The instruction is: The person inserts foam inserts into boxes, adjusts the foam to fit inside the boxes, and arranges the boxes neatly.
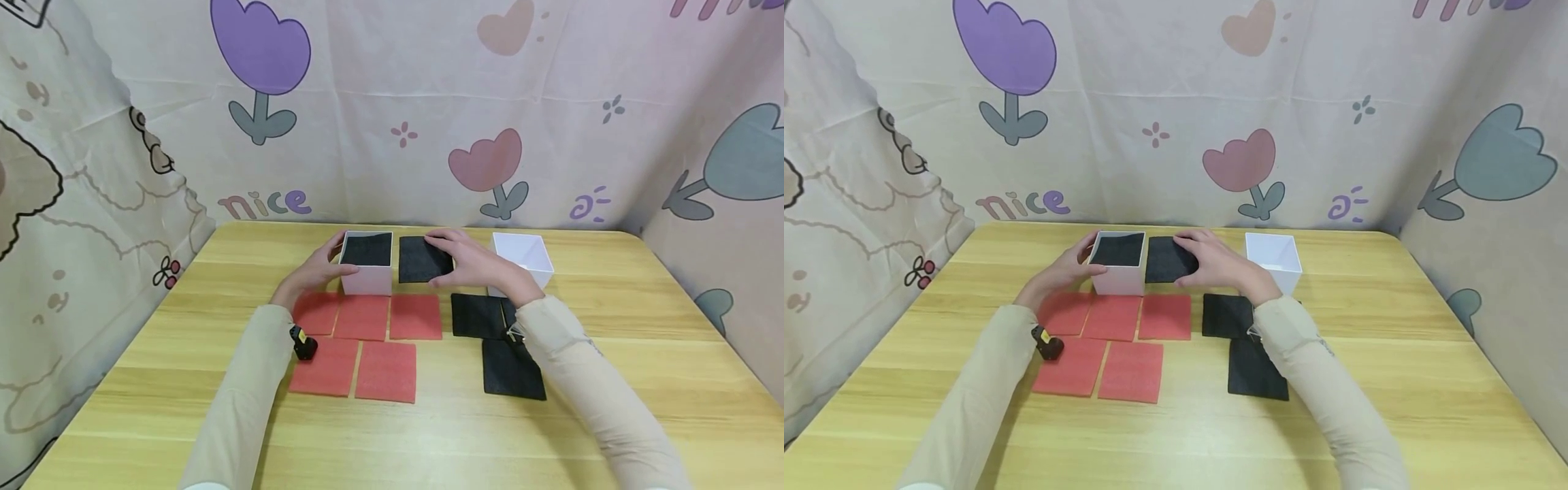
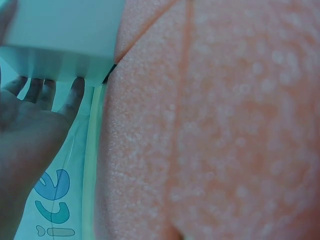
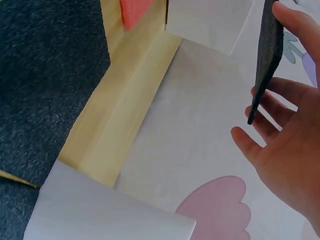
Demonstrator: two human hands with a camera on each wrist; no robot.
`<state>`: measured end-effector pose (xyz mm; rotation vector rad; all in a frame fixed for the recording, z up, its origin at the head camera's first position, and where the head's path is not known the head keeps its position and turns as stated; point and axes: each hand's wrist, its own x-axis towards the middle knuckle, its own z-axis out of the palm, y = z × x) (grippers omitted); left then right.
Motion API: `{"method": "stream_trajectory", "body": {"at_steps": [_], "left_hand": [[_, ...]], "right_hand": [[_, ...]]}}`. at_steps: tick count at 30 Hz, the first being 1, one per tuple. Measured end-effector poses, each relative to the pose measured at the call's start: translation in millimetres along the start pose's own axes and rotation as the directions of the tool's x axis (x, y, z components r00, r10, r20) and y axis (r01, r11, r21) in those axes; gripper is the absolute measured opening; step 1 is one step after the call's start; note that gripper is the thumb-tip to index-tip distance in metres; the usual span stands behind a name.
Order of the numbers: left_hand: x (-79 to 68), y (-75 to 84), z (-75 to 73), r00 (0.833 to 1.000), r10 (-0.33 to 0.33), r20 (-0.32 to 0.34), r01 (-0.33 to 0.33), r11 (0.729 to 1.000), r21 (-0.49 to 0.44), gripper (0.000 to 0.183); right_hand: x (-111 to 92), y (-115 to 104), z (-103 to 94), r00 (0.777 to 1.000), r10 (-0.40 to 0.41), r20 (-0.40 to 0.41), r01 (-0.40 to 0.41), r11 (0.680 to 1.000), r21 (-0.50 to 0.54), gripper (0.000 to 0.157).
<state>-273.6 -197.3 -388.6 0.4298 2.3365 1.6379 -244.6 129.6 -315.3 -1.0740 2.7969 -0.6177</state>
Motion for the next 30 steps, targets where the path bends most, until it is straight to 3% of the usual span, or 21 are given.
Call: {"method": "stream_trajectory", "body": {"at_steps": [6,16,22,30], "left_hand": [[0.3,1.3,-1.7,1.0,0.016,0.006,-0.016,1.0,0.003,0.093],[1.0,-1.8,-2.5,0.999,0.048,0.026,-0.048,0.999,0.008,0.091],[0.4,3.6,-2.1,0.998,0.047,0.036,-0.047,0.999,-0.005,0.092],[3.6,-0.3,-2.5,0.994,0.1,0.034,-0.101,0.995,0.007,0.086]], "right_hand": [[16.0,-0.7,-1.7,1.0,-0.006,0.019,0.006,1.0,0.003,0.083],[49.5,-13.1,3.1,0.992,0.029,0.119,-0.03,0.999,0.014,0.08],[69.2,-22.9,9.0,0.992,0.024,0.125,-0.031,0.998,0.049,0.08],[88.3,-30.8,15.7,0.99,0.017,0.139,-0.029,0.996,0.087,0.077]]}}
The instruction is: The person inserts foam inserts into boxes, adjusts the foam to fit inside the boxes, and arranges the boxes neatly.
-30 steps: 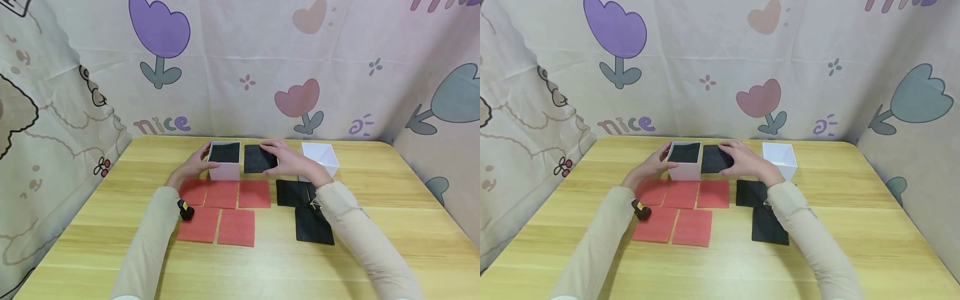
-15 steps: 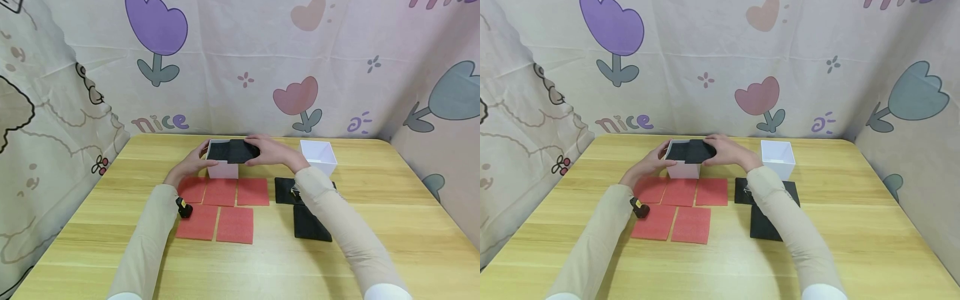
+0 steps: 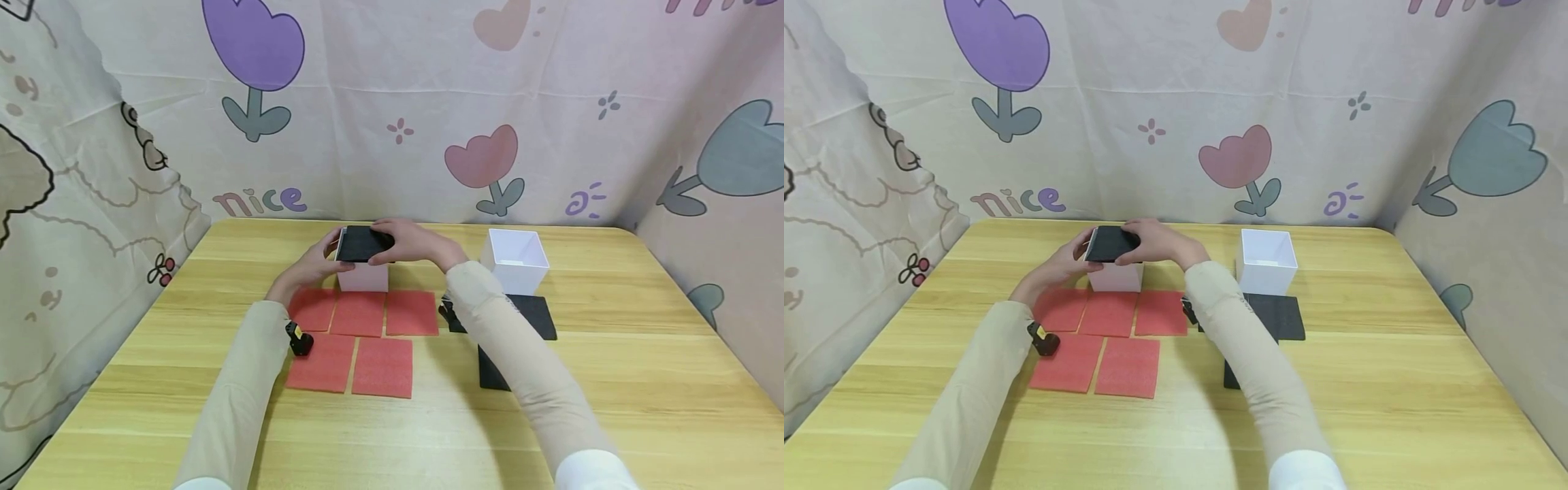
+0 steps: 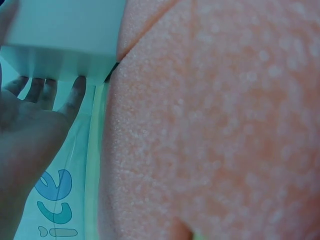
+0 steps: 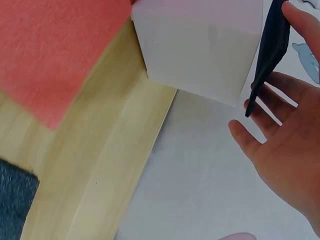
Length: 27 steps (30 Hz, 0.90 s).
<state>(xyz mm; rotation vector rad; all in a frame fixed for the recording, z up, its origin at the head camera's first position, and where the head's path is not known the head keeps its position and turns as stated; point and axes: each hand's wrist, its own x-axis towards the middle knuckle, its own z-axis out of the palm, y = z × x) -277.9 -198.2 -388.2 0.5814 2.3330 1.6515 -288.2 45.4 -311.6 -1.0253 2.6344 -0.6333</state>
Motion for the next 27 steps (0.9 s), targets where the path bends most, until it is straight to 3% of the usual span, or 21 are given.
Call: {"method": "stream_trajectory", "body": {"at_steps": [12,27], "left_hand": [[-1.0,-2.0,0.3,0.999,-0.038,0.001,0.038,0.999,0.015,0.088],[0.0,-0.9,-3.0,0.999,-0.05,0.012,0.05,0.999,0.002,0.09]], "right_hand": [[12.6,-0.3,10.8,1.0,-0.009,0.011,0.009,1.0,0.021,0.074],[10.9,3.1,13.6,0.999,-0.034,0.022,0.033,0.999,0.016,0.069]]}}
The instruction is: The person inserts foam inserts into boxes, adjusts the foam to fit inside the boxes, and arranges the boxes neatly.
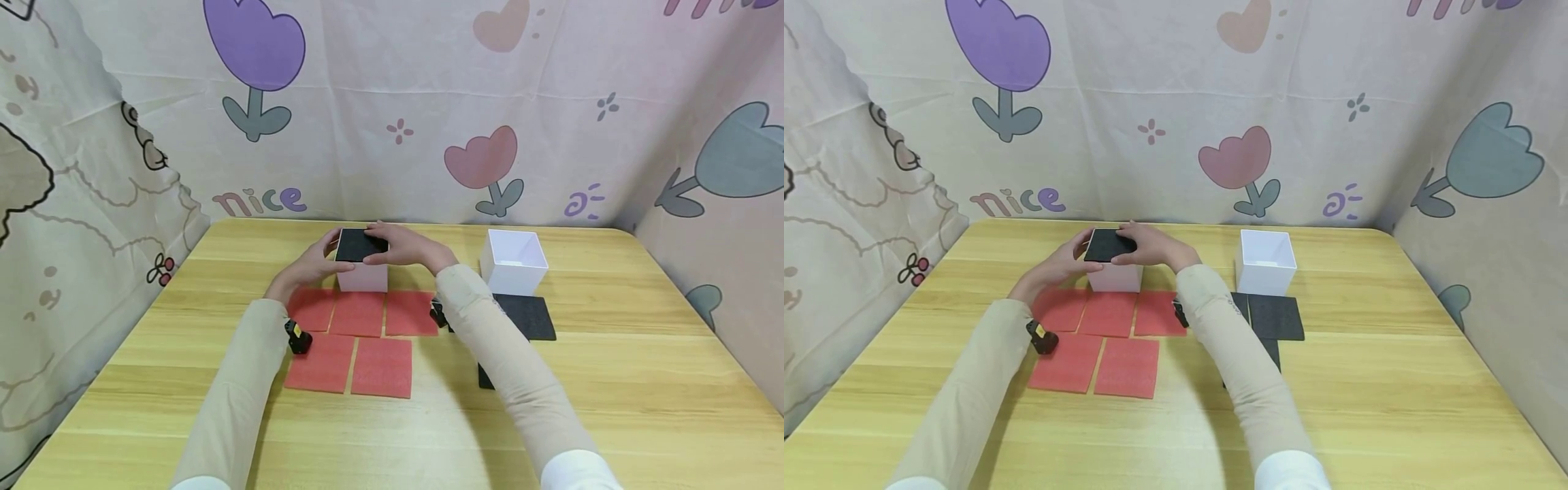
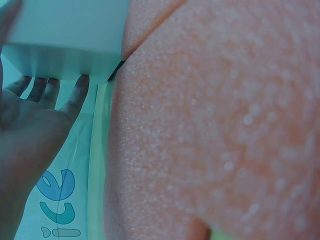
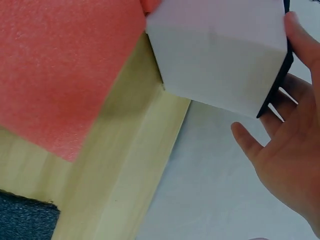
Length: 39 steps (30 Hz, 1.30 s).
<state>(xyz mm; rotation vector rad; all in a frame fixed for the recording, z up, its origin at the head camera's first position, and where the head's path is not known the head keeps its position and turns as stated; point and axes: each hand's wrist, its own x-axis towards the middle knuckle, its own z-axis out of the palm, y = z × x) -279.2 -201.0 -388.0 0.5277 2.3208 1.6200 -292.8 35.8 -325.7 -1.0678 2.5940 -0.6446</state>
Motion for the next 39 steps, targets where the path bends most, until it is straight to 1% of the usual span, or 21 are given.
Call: {"method": "stream_trajectory", "body": {"at_steps": [4,7,11,15,17,19,21,24,28,31,33,36,38,39], "left_hand": [[-0.6,1.2,-1.2,1.0,-0.001,0.001,0.001,1.0,-0.004,0.091],[-1.7,3.2,-2.2,1.0,0.003,-0.004,-0.003,1.0,-0.001,0.09],[-2.5,5.8,-2.9,1.0,0.003,-0.004,-0.003,1.0,0.028,0.09],[-2.0,6.9,-3.8,1.0,-0.001,-0.008,0.001,0.999,0.041,0.09],[-1.5,6.6,-4.4,1.0,0.0,-0.014,0.001,0.999,0.033,0.09],[-1.3,6.0,-4.7,1.0,0.006,-0.014,-0.006,1.0,0.021,0.09],[-1.4,5.2,-4.6,1.0,0.016,-0.01,-0.016,1.0,0.022,0.09],[-2.2,4.0,-4.0,1.0,0.03,-0.004,-0.03,0.999,0.021,0.089],[-2.0,1.0,-3.3,1.0,0.028,0.001,-0.028,0.999,0.019,0.09],[-1.6,-0.8,-2.3,1.0,0.024,-0.002,-0.024,0.999,0.021,0.091],[-1.4,-1.5,-1.1,1.0,0.023,-0.002,-0.023,0.999,0.022,0.09],[-0.8,-2.3,0.4,1.0,0.029,0.002,-0.029,0.999,0.015,0.09],[-0.2,-2.6,0.8,0.999,0.037,0.003,-0.037,0.999,0.013,0.089],[0.1,-2.5,0.9,0.999,0.038,-0.002,-0.038,0.999,0.016,0.089]], "right_hand": [[0.1,0.0,2.5,1.0,0.029,-0.002,-0.029,0.999,0.033,0.069],[2.2,0.7,6.5,1.0,0.023,-0.015,-0.022,0.999,0.037,0.064],[6.4,1.2,11.8,0.999,0.005,-0.034,-0.006,1.0,-0.029,0.059],[8.1,-3.0,13.9,0.999,0.036,-0.035,-0.04,0.992,-0.122,0.058],[8.4,-5.0,15.2,0.998,0.046,-0.031,-0.051,0.982,-0.182,0.057],[8.4,-6.2,17.1,0.999,0.045,-0.027,-0.05,0.965,-0.257,0.056],[7.8,-6.4,19.8,0.998,0.048,-0.027,-0.054,0.95,-0.306,0.057],[5.8,-5.6,24.6,0.998,0.05,-0.045,-0.062,0.94,-0.337,0.062],[2.8,-4.4,28.7,0.996,0.046,-0.073,-0.068,0.939,-0.337,0.073],[1.3,-4.6,30.6,0.996,0.026,-0.083,-0.057,0.914,-0.402,0.079],[-0.3,-6.4,32.9,0.996,-0.008,-0.091,-0.036,0.881,-0.471,0.079],[-5.0,-13.1,38.1,0.989,-0.115,-0.098,0.037,0.811,-0.584,0.072],[-8.7,-19.7,41.4,0.976,-0.2,-0.085,0.107,0.784,-0.611,0.066],[-10.5,-23.2,42.9,0.969,-0.234,-0.073,0.142,0.778,-0.612,0.065]]}}
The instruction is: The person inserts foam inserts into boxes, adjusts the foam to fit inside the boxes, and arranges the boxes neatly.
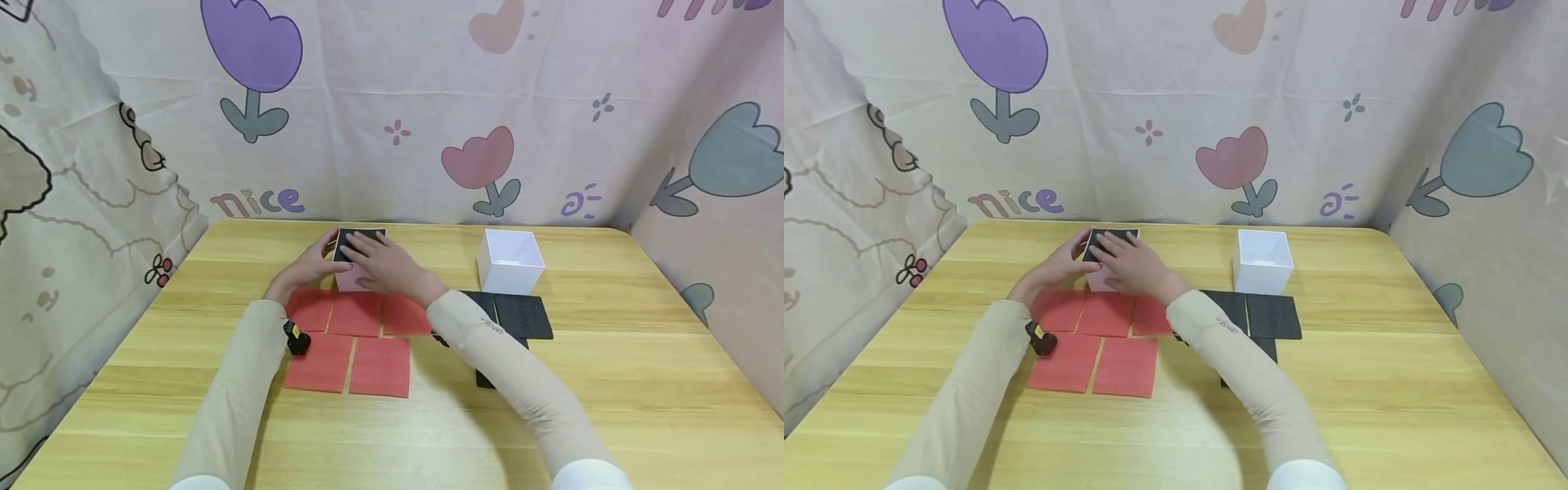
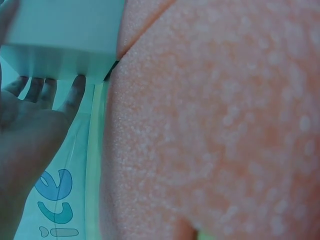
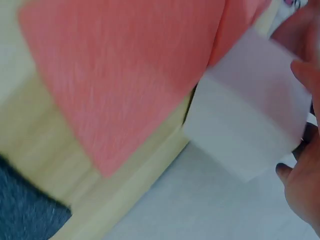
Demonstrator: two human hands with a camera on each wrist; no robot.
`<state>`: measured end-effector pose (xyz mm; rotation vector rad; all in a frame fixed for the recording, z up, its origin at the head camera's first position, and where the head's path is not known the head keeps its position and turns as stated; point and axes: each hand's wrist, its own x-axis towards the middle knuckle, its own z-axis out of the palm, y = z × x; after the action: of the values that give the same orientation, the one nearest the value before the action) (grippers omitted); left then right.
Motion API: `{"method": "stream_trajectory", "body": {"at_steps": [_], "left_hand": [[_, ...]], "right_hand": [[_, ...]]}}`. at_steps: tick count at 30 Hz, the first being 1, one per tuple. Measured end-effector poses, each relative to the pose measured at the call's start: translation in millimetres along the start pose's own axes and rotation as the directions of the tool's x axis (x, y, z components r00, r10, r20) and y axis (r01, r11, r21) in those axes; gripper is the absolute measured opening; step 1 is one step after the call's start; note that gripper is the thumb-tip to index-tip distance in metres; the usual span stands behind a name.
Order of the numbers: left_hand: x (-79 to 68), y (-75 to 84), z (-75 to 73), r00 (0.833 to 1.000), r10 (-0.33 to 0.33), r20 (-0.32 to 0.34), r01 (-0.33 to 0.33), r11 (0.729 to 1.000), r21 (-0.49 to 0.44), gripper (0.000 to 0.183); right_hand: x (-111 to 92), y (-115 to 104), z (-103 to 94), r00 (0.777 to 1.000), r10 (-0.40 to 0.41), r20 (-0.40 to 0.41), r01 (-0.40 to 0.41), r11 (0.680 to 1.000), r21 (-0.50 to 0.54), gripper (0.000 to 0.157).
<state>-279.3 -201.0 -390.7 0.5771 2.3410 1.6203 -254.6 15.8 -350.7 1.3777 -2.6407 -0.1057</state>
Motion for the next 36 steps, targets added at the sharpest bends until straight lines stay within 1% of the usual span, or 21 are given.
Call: {"method": "stream_trajectory", "body": {"at_steps": [2,4,9,15,20,22,24,27,30,34,36], "left_hand": [[0.6,0.3,0.0,1.0,0.008,-0.004,-0.008,1.0,-0.002,0.087],[1.0,1.0,0.1,1.0,0.007,-0.007,-0.007,1.0,0.002,0.087],[1.9,2.5,0.6,1.0,-0.019,-0.015,0.02,1.0,0.013,0.088],[0.3,6.1,0.5,0.999,-0.037,-0.02,0.037,0.999,0.021,0.09],[0.4,5.3,0.3,0.999,-0.033,-0.016,0.033,0.999,0.012,0.09],[0.9,4.1,0.1,1.0,-0.025,-0.012,0.025,1.0,0.0,0.089],[0.1,3.8,0.1,1.0,-0.028,-0.01,0.028,1.0,-0.006,0.09],[-0.3,2.9,-0.6,1.0,-0.024,-0.007,0.023,1.0,-0.019,0.09],[-0.8,2.9,-0.3,1.0,-0.016,-0.005,0.015,1.0,-0.025,0.09],[-1.1,3.5,0.1,1.0,-0.02,-0.008,0.02,1.0,-0.017,0.091],[-1.4,4.0,-0.3,0.999,-0.03,-0.011,0.03,0.999,-0.014,0.091]], "right_hand": [[-1.4,-6.8,-2.5,0.999,-0.041,-0.003,0.041,0.999,0.027,0.064],[-1.9,-11.9,-4.7,0.999,-0.045,0.015,0.044,0.997,0.069,0.064],[-0.6,-16.9,-8.2,0.997,-0.001,0.075,-0.006,0.995,0.095,0.065],[3.1,-16.5,-10.6,0.991,0.023,0.135,-0.044,0.987,0.156,0.066],[6.7,-15.8,-13.4,0.983,0.048,0.177,-0.084,0.975,0.206,0.063],[8.3,-15.0,-13.9,0.982,0.055,0.18,-0.095,0.972,0.217,0.061],[10.4,-13.6,-13.9,0.983,0.058,0.174,-0.094,0.974,0.206,0.06],[15.2,-10.9,-11.8,0.985,0.056,0.161,-0.077,0.989,0.126,0.064],[20.4,-8.1,-8.7,0.985,0.074,0.156,-0.084,0.995,0.054,0.07],[25.8,-5.1,-5.7,0.979,0.118,0.168,-0.127,0.991,0.04,0.074],[27.6,-4.0,-5.1,0.977,0.126,0.174,-0.134,0.99,0.039,0.074]]}}
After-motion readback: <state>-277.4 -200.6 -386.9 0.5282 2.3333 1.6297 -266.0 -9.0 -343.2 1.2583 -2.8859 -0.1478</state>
